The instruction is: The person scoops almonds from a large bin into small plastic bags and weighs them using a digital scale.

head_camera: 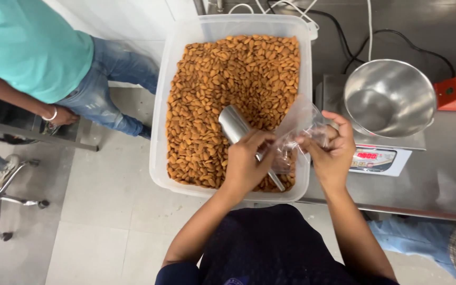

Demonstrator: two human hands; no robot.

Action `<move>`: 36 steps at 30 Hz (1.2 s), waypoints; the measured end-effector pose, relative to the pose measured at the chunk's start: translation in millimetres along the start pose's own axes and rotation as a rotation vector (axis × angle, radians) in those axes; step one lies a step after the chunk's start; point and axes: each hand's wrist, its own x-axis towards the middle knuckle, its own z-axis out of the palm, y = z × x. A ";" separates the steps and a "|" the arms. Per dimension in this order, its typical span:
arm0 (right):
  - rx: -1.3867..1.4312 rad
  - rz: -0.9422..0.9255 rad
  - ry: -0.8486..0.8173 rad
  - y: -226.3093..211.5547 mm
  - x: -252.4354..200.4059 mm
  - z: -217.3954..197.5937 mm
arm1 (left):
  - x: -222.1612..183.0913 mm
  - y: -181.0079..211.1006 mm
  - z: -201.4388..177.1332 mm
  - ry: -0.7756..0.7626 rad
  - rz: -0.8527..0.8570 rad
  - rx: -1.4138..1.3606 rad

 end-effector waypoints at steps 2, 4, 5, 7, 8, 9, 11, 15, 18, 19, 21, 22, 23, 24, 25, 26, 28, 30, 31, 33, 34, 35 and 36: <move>-0.026 0.002 -0.089 3.4 -3.4 -6.3 | 5.6 3.8 -11.6 0.075 0.003 0.041; -0.055 0.003 -0.175 -0.8 -3.2 -6.3 | 10.8 6.2 -19.3 0.147 0.007 0.079; -0.342 -0.056 -0.241 -6.6 -2.0 -3.6 | 12.6 6.4 -20.8 0.200 0.057 0.155; -0.633 -0.115 -0.305 -13.5 -2.5 0.5 | 14.3 8.9 -18.0 0.253 0.103 0.225; -0.728 -0.279 -0.300 -14.0 -1.9 3.9 | 16.3 11.0 -15.3 0.230 0.092 0.321; -0.819 -0.445 -0.296 -14.9 -1.2 7.3 | 18.3 13.2 -12.7 0.206 0.082 0.417; -0.857 -0.446 -0.259 -9.2 -6.9 13.3 | 15.9 16.7 -0.3 0.214 0.052 0.441; -1.009 -0.428 -0.050 -8.0 -10.0 24.1 | -1.9 7.5 6.8 0.178 -0.089 0.544; -1.175 -0.384 -0.029 -32.4 -0.1 33.9 | -15.5 -23.0 -3.9 -0.208 -0.486 0.632; -1.173 -0.386 -0.031 -34.7 12.8 33.6 | -4.1 -27.3 -15.5 -0.205 -0.487 0.633; -1.202 -0.442 -0.187 -39.2 35.1 31.7 | 14.3 -35.3 -37.8 -0.087 -0.292 0.827; -1.201 -0.439 -0.195 -51.8 45.9 34.1 | 31.4 -15.6 -54.1 -0.088 -0.300 0.827; -1.209 -0.516 -0.169 -64.4 57.3 36.6 | 49.2 3.9 -70.5 -0.017 -0.268 0.770; -1.213 -0.600 -0.138 -77.1 72.8 40.1 | 71.4 23.0 -87.6 0.059 -0.229 0.715; -1.211 -0.604 -0.140 -92.3 70.3 48.2 | 69.2 51.5 -93.5 0.063 -0.230 0.716; -1.090 -0.674 -0.101 -107.7 69.3 58.1 | 68.9 80.2 -101.1 0.275 -0.078 0.585; -0.962 -0.741 -0.063 -115.1 66.3 69.0 | 71.2 93.5 -101.6 0.479 0.079 0.450; -0.729 -1.054 -0.085 -98.7 61.5 70.8 | 75.4 61.4 -87.3 0.431 0.131 0.537; -0.729 -1.052 -0.089 -65.4 62.2 69.2 | 69.0 28.1 -81.7 0.432 0.127 0.536; -0.974 -0.508 -0.243 2.4 70.1 65.3 | 59.4 -40.4 -68.2 0.381 -0.048 0.421; -0.962 -0.532 -0.239 0.9 69.9 72.2 | 53.6 -63.5 -62.5 0.399 -0.033 0.429; -0.886 -0.537 -0.187 -0.1 70.4 79.2 | 49.7 -87.6 -57.2 0.424 -0.038 0.474; -0.823 -0.508 -0.151 2.6 55.6 77.3 | 28.9 -112.6 -43.1 0.427 -0.073 0.511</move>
